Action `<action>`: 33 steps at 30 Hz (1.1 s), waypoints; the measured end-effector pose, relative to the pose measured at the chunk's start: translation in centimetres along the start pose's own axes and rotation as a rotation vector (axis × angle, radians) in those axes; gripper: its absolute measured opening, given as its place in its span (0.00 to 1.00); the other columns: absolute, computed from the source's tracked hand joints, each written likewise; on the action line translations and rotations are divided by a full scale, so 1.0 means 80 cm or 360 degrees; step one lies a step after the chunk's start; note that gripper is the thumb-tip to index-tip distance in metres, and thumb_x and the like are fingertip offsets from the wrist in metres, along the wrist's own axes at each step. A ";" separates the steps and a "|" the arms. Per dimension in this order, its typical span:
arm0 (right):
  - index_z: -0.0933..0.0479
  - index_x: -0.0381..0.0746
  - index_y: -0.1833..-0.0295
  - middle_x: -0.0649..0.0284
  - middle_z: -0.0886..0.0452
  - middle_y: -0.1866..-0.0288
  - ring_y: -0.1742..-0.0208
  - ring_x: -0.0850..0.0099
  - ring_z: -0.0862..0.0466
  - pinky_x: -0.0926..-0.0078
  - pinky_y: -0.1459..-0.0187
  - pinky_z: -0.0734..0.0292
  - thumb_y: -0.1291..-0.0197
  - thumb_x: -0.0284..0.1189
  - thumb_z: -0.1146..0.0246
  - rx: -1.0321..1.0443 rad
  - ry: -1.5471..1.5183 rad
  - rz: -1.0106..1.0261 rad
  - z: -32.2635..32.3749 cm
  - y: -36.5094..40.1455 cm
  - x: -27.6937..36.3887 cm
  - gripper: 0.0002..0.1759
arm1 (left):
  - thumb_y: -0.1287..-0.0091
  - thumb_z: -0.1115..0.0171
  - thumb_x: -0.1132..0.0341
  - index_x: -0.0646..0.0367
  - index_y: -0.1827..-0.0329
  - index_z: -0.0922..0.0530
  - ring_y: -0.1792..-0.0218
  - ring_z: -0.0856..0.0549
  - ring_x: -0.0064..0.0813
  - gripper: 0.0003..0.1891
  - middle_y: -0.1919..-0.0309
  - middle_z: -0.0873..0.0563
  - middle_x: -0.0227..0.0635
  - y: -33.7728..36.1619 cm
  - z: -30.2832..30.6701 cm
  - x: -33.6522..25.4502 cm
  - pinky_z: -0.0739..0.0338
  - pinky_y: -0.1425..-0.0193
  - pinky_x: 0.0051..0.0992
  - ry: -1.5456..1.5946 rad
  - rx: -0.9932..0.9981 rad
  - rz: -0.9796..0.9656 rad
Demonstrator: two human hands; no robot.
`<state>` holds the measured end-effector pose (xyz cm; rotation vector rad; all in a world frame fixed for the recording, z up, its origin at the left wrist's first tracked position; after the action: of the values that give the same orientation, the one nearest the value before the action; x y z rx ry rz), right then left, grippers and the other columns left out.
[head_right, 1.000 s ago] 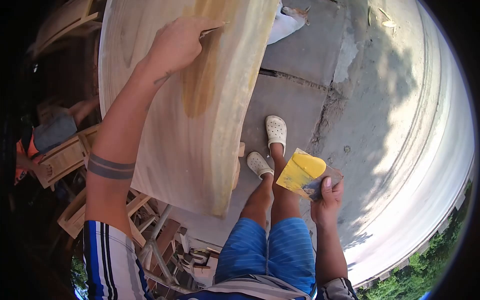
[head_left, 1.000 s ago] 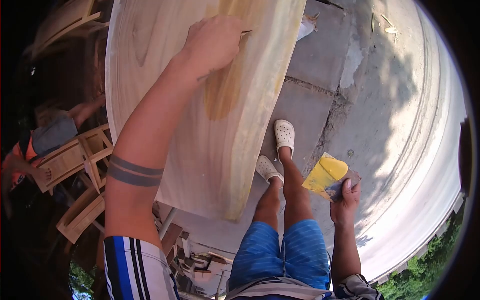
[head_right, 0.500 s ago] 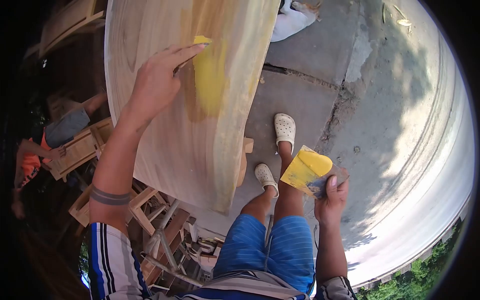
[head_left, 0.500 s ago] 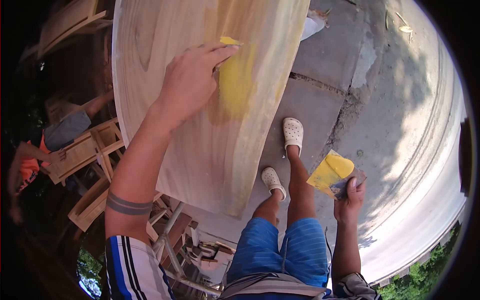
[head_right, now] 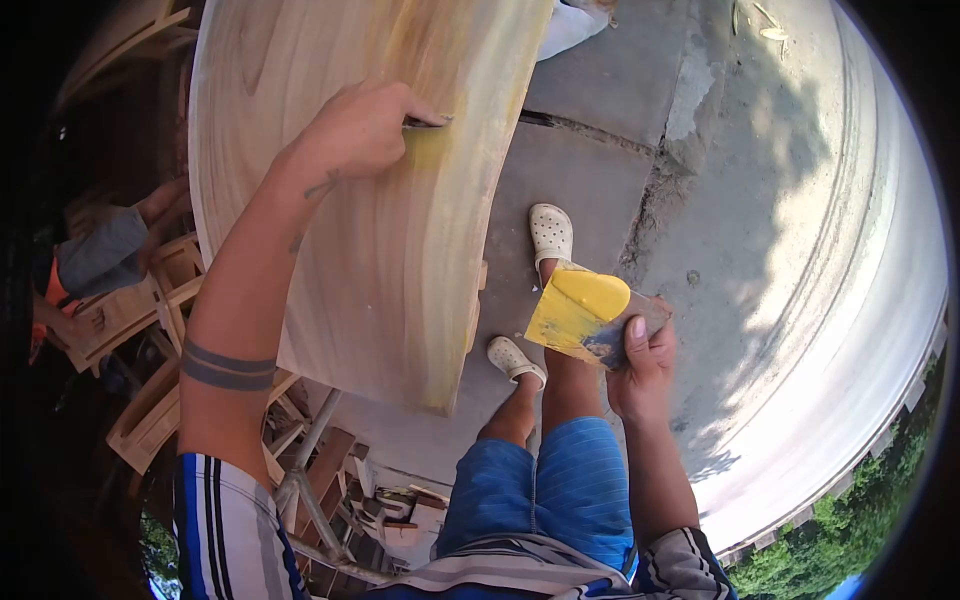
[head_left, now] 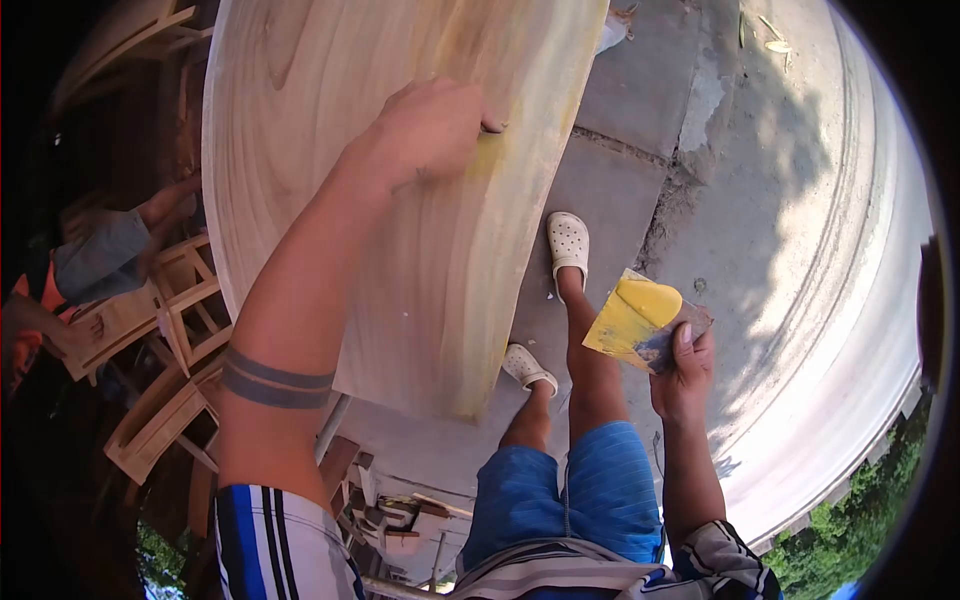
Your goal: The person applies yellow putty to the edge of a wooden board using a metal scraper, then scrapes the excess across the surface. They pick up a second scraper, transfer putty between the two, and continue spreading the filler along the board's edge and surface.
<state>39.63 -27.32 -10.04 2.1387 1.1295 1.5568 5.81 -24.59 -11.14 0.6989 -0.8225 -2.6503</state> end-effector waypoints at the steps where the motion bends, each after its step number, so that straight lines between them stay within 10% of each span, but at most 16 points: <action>1: 0.37 0.36 0.42 0.57 0.26 0.46 0.46 0.69 0.23 0.67 0.45 0.25 0.30 0.33 0.51 0.0029 -0.0023 0.0004 -0.004 0.008 -0.006 0.16 | 0.51 0.53 0.84 0.52 0.52 0.17 0.56 0.18 0.46 0.26 0.58 0.15 0.44 0.037 -0.029 -0.009 0.24 0.52 0.38 0.0007 0.0017 -0.0034; 4: 0.38 0.36 0.42 0.57 0.25 0.46 0.45 0.69 0.23 0.68 0.44 0.25 0.30 0.34 0.50 -0.0040 -0.0102 0.0015 -0.002 0.030 -0.018 0.16 | 0.52 0.54 0.84 0.55 0.51 0.18 0.54 0.19 0.45 0.27 0.59 0.15 0.44 0.111 -0.090 -0.029 0.25 0.50 0.39 0.0055 0.0335 -0.0024; 11: 0.36 0.37 0.44 0.58 0.25 0.49 0.47 0.71 0.23 0.70 0.44 0.27 0.31 0.34 0.48 -0.0116 -0.0037 0.0014 0.022 0.042 -0.019 0.16 | 0.38 0.52 0.73 0.49 0.45 0.21 0.51 0.18 0.38 0.20 0.52 0.17 0.40 -0.043 0.091 -0.051 0.27 0.48 0.40 -0.0249 -0.0420 -0.0007; 16: 0.36 0.36 0.46 0.58 0.24 0.51 0.49 0.72 0.23 0.70 0.45 0.27 0.31 0.35 0.47 -0.0217 -0.0066 0.0003 0.031 0.016 0.007 0.15 | 0.42 0.45 0.73 0.47 0.40 0.25 0.41 0.25 0.43 0.24 0.40 0.24 0.35 0.004 -0.010 -0.045 0.33 0.40 0.45 -0.0570 -0.0949 -0.0239; 20: 0.37 0.37 0.42 0.58 0.25 0.47 0.47 0.71 0.23 0.70 0.44 0.27 0.30 0.35 0.50 -0.0152 -0.0091 0.0032 0.025 -0.006 0.034 0.16 | 0.47 0.45 0.79 0.49 0.42 0.23 0.43 0.24 0.46 0.27 0.43 0.22 0.36 0.116 -0.080 -0.061 0.34 0.38 0.48 -0.0383 -0.0070 -0.0239; 24: 0.37 0.37 0.43 0.59 0.26 0.48 0.47 0.72 0.23 0.70 0.45 0.26 0.30 0.35 0.50 -0.0160 -0.0094 0.0048 0.028 -0.018 0.054 0.16 | 0.47 0.54 0.82 0.54 0.45 0.21 0.47 0.21 0.43 0.26 0.48 0.19 0.43 0.006 0.084 -0.039 0.27 0.44 0.33 0.0217 -0.0410 -0.0103; 28: 0.37 0.37 0.42 0.59 0.26 0.48 0.46 0.72 0.23 0.71 0.45 0.26 0.30 0.35 0.50 -0.0146 0.0006 0.0078 0.034 -0.025 0.066 0.17 | 0.50 0.52 0.79 0.55 0.50 0.18 0.56 0.15 0.36 0.24 0.57 0.15 0.45 -0.162 0.190 -0.028 0.22 0.52 0.28 -0.0357 -0.0459 -0.0089; 33: 0.38 0.38 0.41 0.59 0.26 0.47 0.47 0.72 0.23 0.71 0.45 0.27 0.29 0.35 0.51 -0.0154 0.0098 0.0028 0.041 -0.023 0.066 0.17 | 0.49 0.51 0.78 0.50 0.52 0.17 0.57 0.15 0.39 0.23 0.57 0.15 0.44 -0.175 0.132 -0.017 0.22 0.52 0.32 -0.0078 0.0094 -0.0114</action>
<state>42.40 -21.55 -8.81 2.0564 1.0347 1.6606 -0.23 -8.09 -11.28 0.6930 -0.9089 -2.7269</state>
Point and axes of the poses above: each hand's wrist, its own y-axis away from the middle knuckle, its own z-axis out of the back of the hand, x = y × z, the point moved 9 cm from there along -y, towards the middle knuckle
